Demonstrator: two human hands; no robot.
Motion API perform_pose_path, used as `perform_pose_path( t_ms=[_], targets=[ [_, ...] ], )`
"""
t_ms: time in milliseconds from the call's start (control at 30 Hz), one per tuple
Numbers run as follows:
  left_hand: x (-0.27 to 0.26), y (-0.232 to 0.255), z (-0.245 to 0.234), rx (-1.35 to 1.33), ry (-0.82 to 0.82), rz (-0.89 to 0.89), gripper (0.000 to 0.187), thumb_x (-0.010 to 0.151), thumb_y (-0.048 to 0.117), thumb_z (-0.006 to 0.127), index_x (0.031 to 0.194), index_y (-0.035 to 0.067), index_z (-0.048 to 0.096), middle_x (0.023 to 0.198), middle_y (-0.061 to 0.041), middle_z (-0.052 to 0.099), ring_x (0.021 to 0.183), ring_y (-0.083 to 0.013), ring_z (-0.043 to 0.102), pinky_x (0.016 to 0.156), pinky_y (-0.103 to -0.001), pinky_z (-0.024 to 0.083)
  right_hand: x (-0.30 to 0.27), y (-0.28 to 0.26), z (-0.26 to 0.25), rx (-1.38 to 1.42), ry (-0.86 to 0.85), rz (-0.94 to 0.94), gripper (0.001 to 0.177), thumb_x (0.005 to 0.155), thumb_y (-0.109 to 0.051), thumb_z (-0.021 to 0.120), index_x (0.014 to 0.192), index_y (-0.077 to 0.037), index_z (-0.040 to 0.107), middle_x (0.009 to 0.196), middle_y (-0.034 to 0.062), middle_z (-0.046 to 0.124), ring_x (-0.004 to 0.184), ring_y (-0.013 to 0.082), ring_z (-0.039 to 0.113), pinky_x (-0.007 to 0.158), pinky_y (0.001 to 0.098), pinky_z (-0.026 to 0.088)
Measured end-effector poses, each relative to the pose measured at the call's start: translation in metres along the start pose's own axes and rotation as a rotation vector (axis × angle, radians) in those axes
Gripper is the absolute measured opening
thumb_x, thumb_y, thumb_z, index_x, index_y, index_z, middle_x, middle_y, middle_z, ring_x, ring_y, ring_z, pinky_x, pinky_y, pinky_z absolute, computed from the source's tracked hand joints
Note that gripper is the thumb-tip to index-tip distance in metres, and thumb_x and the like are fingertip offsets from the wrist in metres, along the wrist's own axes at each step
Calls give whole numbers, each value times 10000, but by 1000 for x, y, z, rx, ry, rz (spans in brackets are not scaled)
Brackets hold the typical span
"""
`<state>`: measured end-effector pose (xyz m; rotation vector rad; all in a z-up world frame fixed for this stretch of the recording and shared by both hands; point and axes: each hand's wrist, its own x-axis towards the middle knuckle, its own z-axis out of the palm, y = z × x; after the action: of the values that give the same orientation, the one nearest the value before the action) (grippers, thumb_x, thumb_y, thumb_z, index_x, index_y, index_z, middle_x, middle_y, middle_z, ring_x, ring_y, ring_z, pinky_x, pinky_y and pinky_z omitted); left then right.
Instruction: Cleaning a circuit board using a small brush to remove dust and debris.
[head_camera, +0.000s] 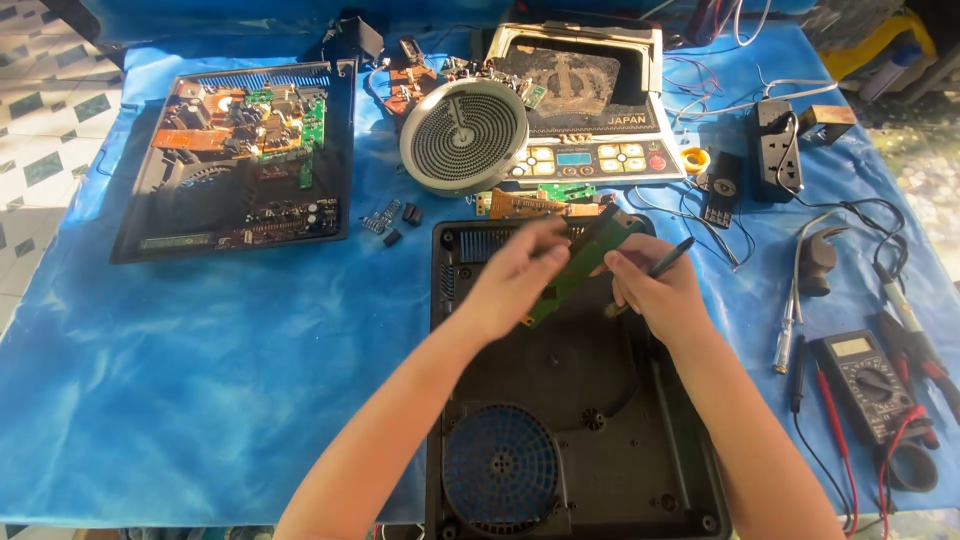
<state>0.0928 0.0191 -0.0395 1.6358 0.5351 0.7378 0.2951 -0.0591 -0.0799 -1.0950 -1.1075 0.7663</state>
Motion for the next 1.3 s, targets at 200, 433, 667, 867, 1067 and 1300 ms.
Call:
perform_pose_path(
  t_ms=[200,433,667,867,1067,1300],
  targets=[
    [-4,-3,4,-183,26,-92,353,1088,146,484,1291,-100,633,809,-248,751,667,-262,772,522,-309,644,2,-5,7,-68,-29,23,142,974,-19,644,1045,96,685,677,168,659,322,98,463,464,336,537],
    [-3,-33,7,-353,93,-119,371,1094,119,419,1333,-118,576,1057,-347,714,807,-338,766,611,-419,677,2,17,-7,201,38,-79,342,1070,-140,290,1395,-34,307,937,37,352,637,116,388,580,375,523],
    [-4,-23,3,-386,127,-91,463,1119,192,310,1437,-93,487,1115,-351,695,825,-324,761,656,-422,699,0,6,-10,-306,15,-349,202,1099,-137,417,1229,3,483,1040,156,615,1011,383,691,889,437,532],
    [-2,-21,0,-298,100,-124,500,1130,238,291,1540,-2,445,1143,-291,700,832,-257,721,689,-369,671,-13,-8,-4,-348,169,-763,160,1012,50,646,1069,4,503,1130,269,643,1102,450,668,971,548,566],
    [-4,-16,1,-298,88,-130,501,1136,227,304,1597,45,382,1133,-244,664,849,-223,655,717,-344,635,-9,-1,-6,-244,123,-618,130,1062,17,556,1116,-47,457,1243,296,638,1190,471,667,1021,563,558],
    [3,-22,1,-446,137,-217,499,1136,247,319,1609,96,371,1088,-211,613,841,-265,667,701,-430,678,-3,10,-12,79,93,-480,151,1105,-131,479,1236,-86,418,1225,283,643,1210,445,669,1034,616,581]
  ],
)
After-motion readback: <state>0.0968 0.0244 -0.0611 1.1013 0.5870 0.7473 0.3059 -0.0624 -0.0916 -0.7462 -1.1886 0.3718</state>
